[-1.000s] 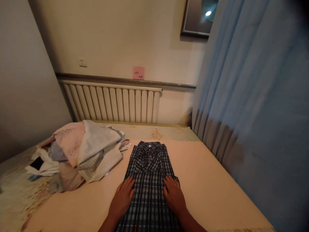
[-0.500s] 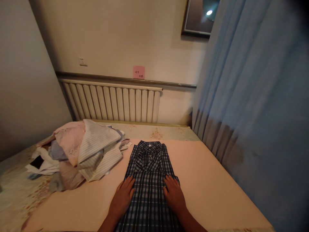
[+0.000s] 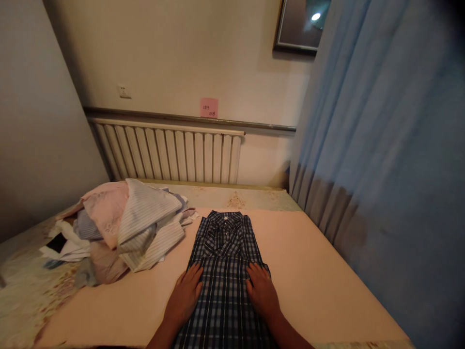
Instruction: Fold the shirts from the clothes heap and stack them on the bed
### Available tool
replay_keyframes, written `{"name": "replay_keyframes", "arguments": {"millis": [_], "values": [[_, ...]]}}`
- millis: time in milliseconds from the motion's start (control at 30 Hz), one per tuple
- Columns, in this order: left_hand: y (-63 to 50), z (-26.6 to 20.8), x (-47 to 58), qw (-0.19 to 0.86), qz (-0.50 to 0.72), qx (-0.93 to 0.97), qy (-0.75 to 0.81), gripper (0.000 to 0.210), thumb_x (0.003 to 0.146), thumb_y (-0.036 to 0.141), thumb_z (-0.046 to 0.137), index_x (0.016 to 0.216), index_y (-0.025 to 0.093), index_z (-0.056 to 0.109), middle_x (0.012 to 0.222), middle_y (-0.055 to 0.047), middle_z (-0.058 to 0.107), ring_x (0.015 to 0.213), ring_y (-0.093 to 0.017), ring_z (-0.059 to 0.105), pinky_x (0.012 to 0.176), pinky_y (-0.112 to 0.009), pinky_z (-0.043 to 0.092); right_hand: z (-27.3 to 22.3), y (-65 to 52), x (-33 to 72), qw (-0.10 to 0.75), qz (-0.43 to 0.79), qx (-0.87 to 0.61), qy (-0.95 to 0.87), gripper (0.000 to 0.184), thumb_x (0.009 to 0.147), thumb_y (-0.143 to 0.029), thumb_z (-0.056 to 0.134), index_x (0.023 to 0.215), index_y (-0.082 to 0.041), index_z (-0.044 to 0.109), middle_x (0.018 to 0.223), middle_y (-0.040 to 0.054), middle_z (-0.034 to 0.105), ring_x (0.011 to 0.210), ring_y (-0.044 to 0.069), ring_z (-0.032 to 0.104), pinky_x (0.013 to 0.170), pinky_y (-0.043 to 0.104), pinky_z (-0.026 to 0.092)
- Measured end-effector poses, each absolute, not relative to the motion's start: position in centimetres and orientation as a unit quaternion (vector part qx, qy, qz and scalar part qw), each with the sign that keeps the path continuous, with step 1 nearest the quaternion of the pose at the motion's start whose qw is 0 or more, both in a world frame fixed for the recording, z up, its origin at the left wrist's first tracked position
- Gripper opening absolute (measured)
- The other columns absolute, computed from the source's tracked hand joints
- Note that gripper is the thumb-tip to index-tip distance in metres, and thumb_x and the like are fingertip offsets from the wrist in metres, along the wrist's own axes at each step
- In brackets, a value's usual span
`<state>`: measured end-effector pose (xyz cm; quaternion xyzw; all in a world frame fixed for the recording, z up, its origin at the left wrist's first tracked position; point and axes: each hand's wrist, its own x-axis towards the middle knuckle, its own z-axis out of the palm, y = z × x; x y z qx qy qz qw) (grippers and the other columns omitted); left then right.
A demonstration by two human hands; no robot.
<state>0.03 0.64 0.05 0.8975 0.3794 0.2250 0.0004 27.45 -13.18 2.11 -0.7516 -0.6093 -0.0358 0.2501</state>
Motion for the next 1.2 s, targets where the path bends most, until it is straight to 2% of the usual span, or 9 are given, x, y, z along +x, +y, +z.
{"name": "replay_keyframes", "arguments": {"millis": [567,1200], "values": [[0.76,-0.31,0.04,0.006,0.231,0.896,0.379,0.044,0.095,0.036,0.04,0.136,0.025,0.051,0.144,-0.004,0.052,0.134,-0.023,0.045,0.111,-0.046,0.037,1.83,-13.18,27.67,0.236,-0.049,-0.748,-0.618,0.043,0.089,-0.018,0.043,0.128,-0.017,0.06,0.139,0.0069,0.054,0.135,0.025,0.042,0.115,0.047,0.029],[0.73,-0.29,0.04,0.001,0.238,0.894,0.379,0.043,0.095,0.035,0.04,0.135,0.025,0.053,0.142,-0.004,0.053,0.133,-0.022,0.047,0.111,-0.046,0.038,2.1,-13.26,27.57,0.244,-0.052,-0.75,-0.612,0.041,0.087,-0.019,0.046,0.126,-0.02,0.061,0.137,0.0057,0.056,0.133,0.023,0.044,0.114,0.045,0.03]]}}
